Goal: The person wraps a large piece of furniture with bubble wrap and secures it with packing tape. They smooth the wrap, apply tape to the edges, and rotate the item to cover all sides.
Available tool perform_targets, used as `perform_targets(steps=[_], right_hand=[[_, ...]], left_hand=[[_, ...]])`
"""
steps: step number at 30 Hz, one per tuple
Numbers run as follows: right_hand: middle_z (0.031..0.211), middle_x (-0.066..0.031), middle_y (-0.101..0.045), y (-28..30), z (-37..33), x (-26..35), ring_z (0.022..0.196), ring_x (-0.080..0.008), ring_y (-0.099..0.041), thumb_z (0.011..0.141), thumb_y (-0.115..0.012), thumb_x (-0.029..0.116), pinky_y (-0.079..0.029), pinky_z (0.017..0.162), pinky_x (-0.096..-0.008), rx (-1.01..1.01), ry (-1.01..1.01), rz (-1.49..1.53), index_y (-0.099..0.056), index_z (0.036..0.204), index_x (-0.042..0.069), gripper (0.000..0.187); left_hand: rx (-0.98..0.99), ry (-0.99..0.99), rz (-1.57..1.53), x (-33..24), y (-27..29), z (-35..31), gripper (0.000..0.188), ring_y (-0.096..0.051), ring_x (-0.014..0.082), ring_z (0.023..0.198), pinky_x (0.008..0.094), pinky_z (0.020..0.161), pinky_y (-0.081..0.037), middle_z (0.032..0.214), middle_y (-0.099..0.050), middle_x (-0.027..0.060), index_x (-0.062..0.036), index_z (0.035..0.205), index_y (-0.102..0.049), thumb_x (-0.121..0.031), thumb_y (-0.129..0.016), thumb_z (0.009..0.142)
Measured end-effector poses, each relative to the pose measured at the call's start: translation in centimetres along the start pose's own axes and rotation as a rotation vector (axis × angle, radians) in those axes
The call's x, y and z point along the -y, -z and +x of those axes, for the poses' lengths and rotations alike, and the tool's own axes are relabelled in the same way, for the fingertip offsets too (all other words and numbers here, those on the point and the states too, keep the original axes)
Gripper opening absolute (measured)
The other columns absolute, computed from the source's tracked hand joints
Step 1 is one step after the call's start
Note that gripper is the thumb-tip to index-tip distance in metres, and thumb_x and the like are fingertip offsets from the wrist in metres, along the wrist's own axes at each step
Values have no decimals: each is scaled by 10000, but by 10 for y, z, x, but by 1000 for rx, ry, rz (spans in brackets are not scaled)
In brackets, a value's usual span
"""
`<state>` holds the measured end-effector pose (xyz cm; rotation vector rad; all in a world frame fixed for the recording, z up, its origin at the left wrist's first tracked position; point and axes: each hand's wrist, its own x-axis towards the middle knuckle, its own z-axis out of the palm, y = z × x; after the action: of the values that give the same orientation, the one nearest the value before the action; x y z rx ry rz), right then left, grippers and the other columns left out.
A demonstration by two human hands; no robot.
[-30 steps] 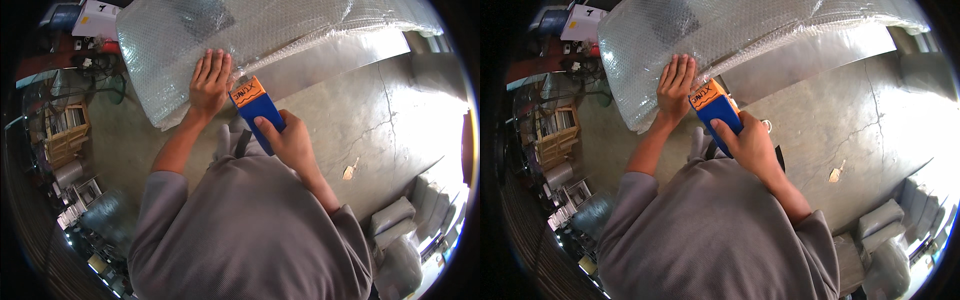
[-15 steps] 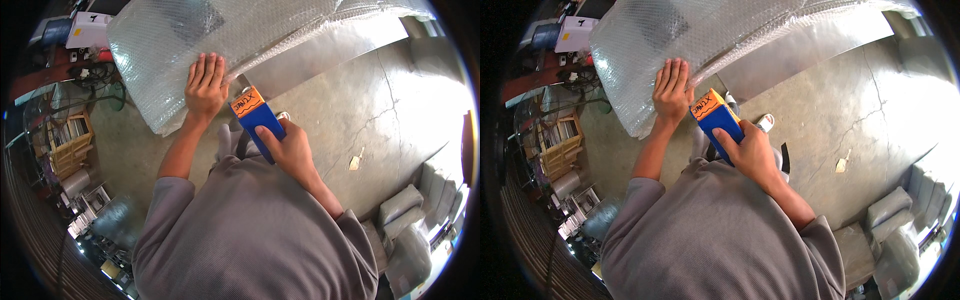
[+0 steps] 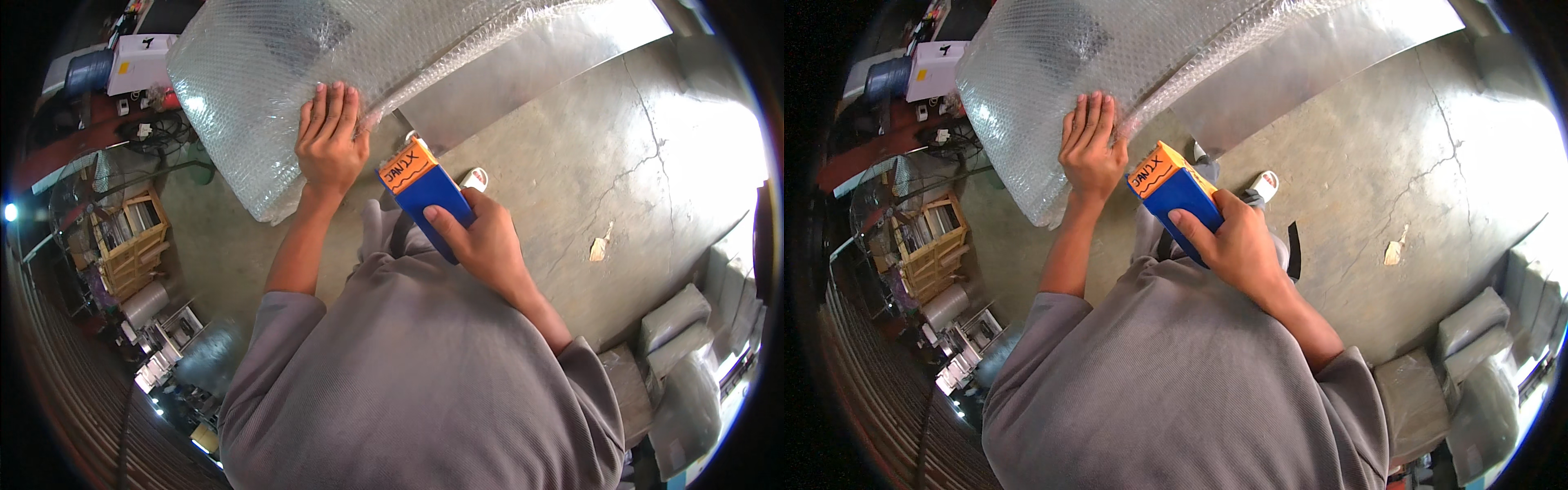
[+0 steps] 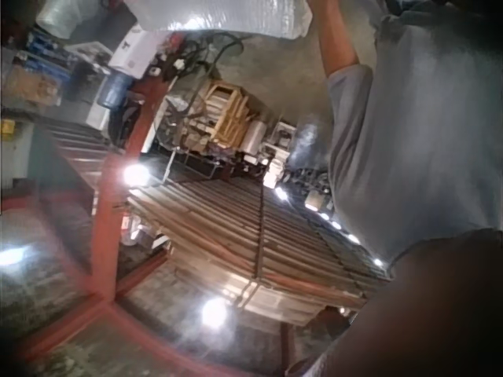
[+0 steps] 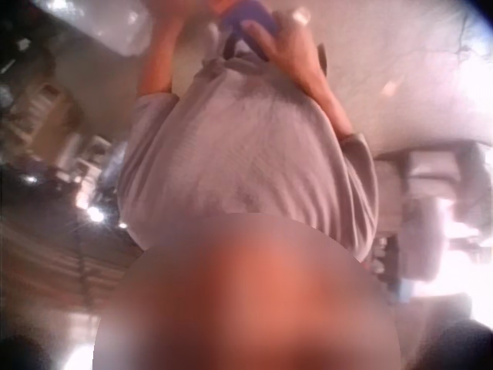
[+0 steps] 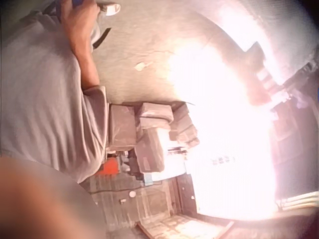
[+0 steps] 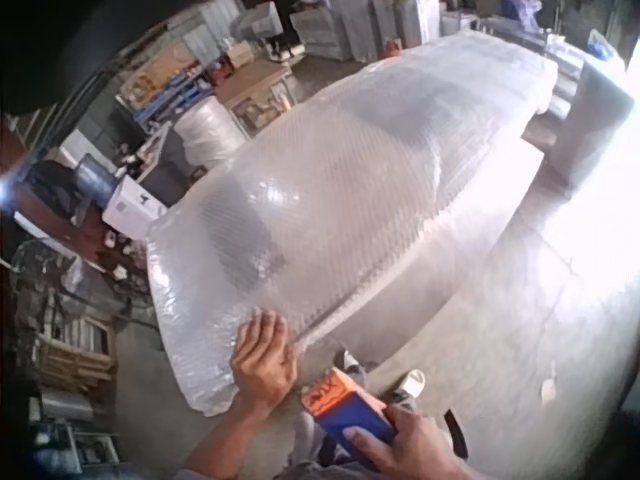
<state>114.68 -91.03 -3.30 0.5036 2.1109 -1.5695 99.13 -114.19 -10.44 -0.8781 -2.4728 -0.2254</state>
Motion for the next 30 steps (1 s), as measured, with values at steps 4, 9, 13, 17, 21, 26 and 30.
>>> perform_targets(steps=[4, 9, 13, 17, 21, 26, 30], right_hand=[[823, -207, -740, 4, 0, 7, 771, -256, -749, 931, -760, 446, -570, 717, -375, 5, 7, 20, -697, 1122, -106, 588], [733, -258, -704, 6, -3, 13, 677, -358, -736, 917, -766, 474, -578, 672, -429, -32, 66, 54, -678, 988, -116, 601], [750, -266, -711, 9, -2, 9, 690, -364, -741, 914, -769, 476, -580, 687, -441, -15, 66, 40, -682, 1010, -118, 608], [794, -265, -724, 11, 12, -12, 737, -360, -752, 908, -775, 489, -583, 731, -437, 30, 77, 37, -691, 1069, -106, 622], [859, -241, -740, 1, 39, -46, 802, -324, -762, 901, -782, 507, -577, 773, -409, 84, 168, 164, -686, 1164, -92, 661], [871, -171, -728, -21, 70, -90, 815, -237, -712, 903, -795, 453, -547, 770, -368, 91, 266, 208, -690, 1146, -62, 579], [876, -211, -733, -39, 110, -101, 822, -335, -733, 896, -770, 523, -556, 769, -418, 18, 371, 172, -692, 1115, -40, 609]], left_hand=[[65, -41, 16, 4, 5, 3, 461, -617, 381, 1317, 498, 1098, -475, 1356, -684, 188, -9, 1302, -712, -238, -736, 902], [120, -162, 77, 13, 11, 10, 433, -652, 397, 1263, 491, 1066, -491, 1281, -717, 205, -9, 1254, -736, -308, -723, 941], [109, -140, -27, 14, 13, 15, 401, -681, 408, 1211, 484, 1042, -508, 1228, -735, 214, -5, 1210, -757, -281, -757, 919], [132, -80, -99, 12, 16, 18, 396, -662, 405, 1246, 471, 1050, -502, 1261, -715, 230, 11, 1220, -750, -217, -780, 898], [225, -59, -122, 15, 23, 20, 422, -644, 407, 1274, 464, 1057, -494, 1285, -699, 241, 18, 1245, -737, -201, -796, 888], [338, -92, -93, 20, 33, 26, 420, -628, 400, 1297, 470, 1081, -483, 1317, -680, 242, 12, 1266, -726, -174, -781, 894], [421, -97, -82, 19, 38, 32, 432, -610, 398, 1320, 464, 1101, -474, 1340, -665, 244, 12, 1288, -713, -148, -767, 890]])
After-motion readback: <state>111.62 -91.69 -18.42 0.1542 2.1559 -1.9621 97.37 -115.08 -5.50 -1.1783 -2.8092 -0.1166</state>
